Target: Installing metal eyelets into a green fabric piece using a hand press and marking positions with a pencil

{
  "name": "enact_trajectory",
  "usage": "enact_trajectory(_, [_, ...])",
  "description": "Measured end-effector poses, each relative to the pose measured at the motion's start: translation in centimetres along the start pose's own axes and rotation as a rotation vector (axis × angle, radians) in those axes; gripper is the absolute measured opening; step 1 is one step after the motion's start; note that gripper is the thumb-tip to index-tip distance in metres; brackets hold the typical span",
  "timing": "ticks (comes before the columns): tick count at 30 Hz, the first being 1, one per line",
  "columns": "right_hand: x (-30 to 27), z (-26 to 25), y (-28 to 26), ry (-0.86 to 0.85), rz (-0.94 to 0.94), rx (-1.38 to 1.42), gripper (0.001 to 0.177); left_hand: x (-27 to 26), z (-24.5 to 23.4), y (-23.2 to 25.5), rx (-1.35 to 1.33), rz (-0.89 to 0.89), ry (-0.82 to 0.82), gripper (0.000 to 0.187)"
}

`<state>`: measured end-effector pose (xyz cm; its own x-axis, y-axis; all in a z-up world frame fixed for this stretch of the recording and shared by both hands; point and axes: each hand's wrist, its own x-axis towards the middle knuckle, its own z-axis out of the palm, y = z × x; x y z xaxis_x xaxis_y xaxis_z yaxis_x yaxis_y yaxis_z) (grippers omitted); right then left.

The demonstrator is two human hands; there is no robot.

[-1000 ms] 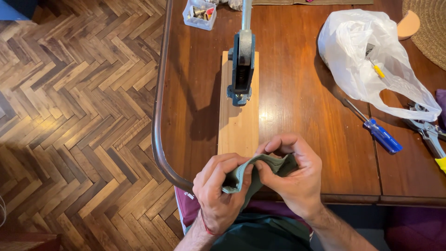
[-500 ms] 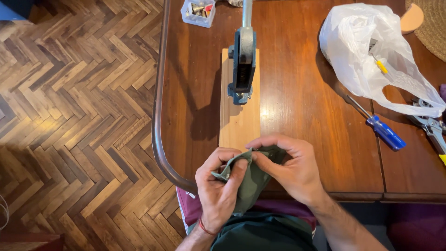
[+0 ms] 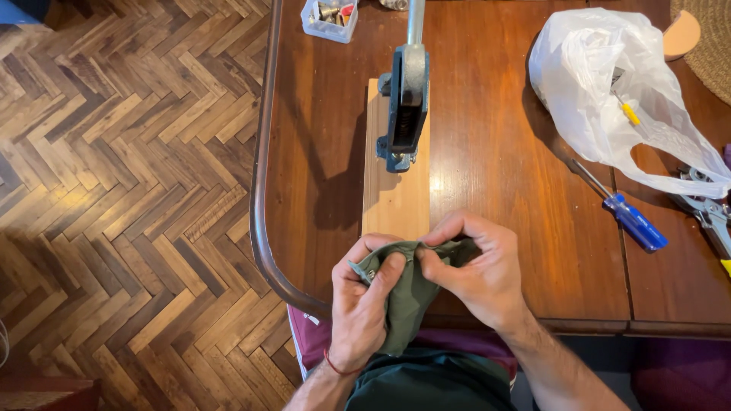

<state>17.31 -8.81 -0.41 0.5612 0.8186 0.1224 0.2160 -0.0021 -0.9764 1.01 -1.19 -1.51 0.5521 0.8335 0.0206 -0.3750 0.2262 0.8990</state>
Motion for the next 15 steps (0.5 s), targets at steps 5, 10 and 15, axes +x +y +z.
enact_trajectory(5, [0.8, -0.3, -1.6, -0.247, -0.079, 0.05, 0.032, 0.3, 0.0, -0.3, -0.142, -0.083, 0.054, 0.013])
enact_trajectory(10, [0.4, -0.4, -1.4, -0.192, -0.127, 0.124, 0.019, 0.3, -0.1, 0.9, -0.156, -0.114, 0.053, 0.021])
enact_trajectory(15, [0.4, -0.6, -0.8, -0.182, -0.07, 0.132, 0.018, 0.1, -0.4, 1.0, 0.007, -0.059, 0.034, 0.021])
